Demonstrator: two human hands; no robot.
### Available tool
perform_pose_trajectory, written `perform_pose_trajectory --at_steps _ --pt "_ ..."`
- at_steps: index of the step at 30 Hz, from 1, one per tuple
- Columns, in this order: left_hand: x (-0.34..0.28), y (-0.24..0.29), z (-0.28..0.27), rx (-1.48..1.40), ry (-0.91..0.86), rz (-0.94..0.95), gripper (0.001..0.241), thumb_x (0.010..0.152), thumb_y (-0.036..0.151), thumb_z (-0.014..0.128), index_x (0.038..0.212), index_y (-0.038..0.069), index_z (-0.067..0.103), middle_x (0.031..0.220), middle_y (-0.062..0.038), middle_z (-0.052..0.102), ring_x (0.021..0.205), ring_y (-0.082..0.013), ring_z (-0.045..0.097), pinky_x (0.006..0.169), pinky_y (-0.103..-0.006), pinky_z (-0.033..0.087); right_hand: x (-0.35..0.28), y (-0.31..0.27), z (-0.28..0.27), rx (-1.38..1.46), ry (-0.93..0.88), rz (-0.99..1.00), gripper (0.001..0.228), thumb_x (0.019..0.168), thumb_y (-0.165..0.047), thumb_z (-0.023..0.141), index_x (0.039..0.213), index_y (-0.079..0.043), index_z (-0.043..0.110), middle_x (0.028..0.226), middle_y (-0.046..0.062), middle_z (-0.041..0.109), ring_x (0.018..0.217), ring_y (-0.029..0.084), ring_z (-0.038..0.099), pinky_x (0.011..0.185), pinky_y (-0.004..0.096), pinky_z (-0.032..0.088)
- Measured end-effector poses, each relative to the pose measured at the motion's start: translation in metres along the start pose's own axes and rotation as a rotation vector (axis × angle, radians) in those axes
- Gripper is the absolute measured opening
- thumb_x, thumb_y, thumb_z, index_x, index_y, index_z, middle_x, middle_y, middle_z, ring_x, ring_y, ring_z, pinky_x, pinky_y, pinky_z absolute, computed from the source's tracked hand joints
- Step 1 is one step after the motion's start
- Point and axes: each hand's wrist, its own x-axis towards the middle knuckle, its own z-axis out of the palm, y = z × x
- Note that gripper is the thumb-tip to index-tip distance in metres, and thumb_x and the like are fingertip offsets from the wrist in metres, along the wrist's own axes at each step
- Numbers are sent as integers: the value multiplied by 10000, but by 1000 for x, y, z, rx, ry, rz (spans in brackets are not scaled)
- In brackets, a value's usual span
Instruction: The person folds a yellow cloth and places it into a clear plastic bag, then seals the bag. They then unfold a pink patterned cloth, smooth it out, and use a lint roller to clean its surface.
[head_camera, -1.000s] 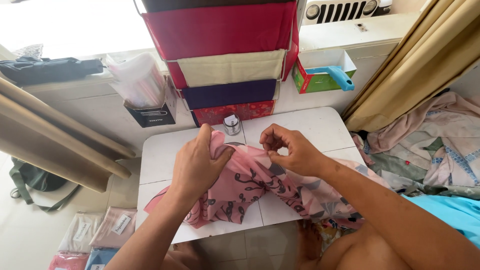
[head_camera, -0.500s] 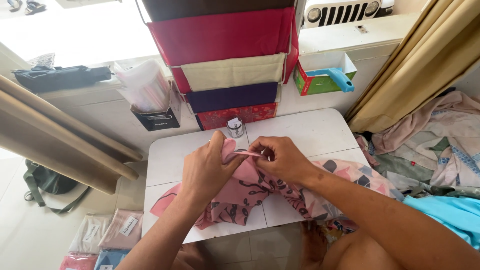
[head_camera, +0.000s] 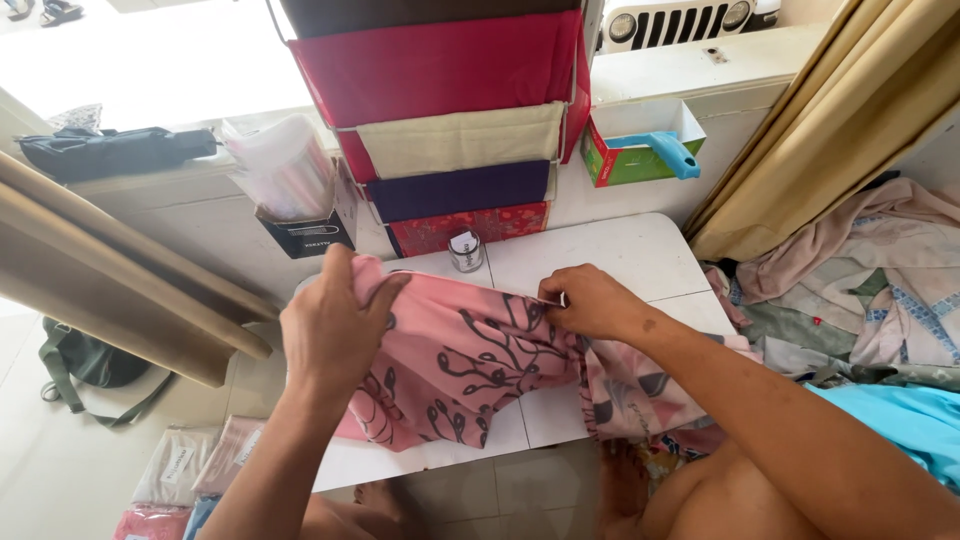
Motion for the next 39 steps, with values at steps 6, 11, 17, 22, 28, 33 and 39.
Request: perform_pose_trajectory --at_steps 6,11,17,22,28,33,39 --pt "-2 -14 -11 -48 95 -59 521 928 626 686 1052 147 525 709 -140 665 761 -380 732 716 -466 544 -5 -12 -18 -5 164 122 124 809 -266 739 897 -221 813 884 11 790 863 244 767 782 407 610" --pt "4 -40 -6 -11 91 -97 572 940 695 649 1076 160 501 735 -151 660 809 -404 725 758 -525 542 -11 -17 -27 171 143 127 188 835 -204 706 974 -226 830 879 32 820 876 245 773 827 361 611" --pt "7 -58 -5 -19 161 -120 597 931 665 700 1049 113 504 753 -202 667 824 -456 713 776 -559 541 -10 -8 -22 818 -43 50 144 875 -138 799 990 -55 825 770 60 758 748 133 702 798 306 623" --pt "7 -59 -3 -13 214 -102 629 912 709 697 1008 121 496 710 -186 642 774 -463 705 729 -558 540 -5 0 -19 958 -21 65 248 1053 -159 536 951 -39 729 718 72 725 663 139 683 671 307 590" --pt "13 -67 -2 75 280 -81 588 950 690 685 1018 130 520 693 -163 637 742 -427 721 716 -543 552 -20 -25 -44 352 -129 68 139 733 -103 889 818 -73 784 664 22 683 568 137 631 609 274 566" --pt "8 -78 -11 96 380 -107 634 938 694 756 1017 113 514 720 -182 640 761 -457 714 746 -542 551 -19 -16 -48 196 -170 115 123 723 -119 854 835 -123 804 690 5 751 605 150 702 631 288 584" --pt "-1 -78 -41 95 590 39 588 1032 499 904 990 -1 599 652 -112 627 479 -263 567 552 -402 501 -31 -22 -58 173 -215 109 121 740 -101 856 735 -10 777 600 21 671 549 127 495 537 271 419"
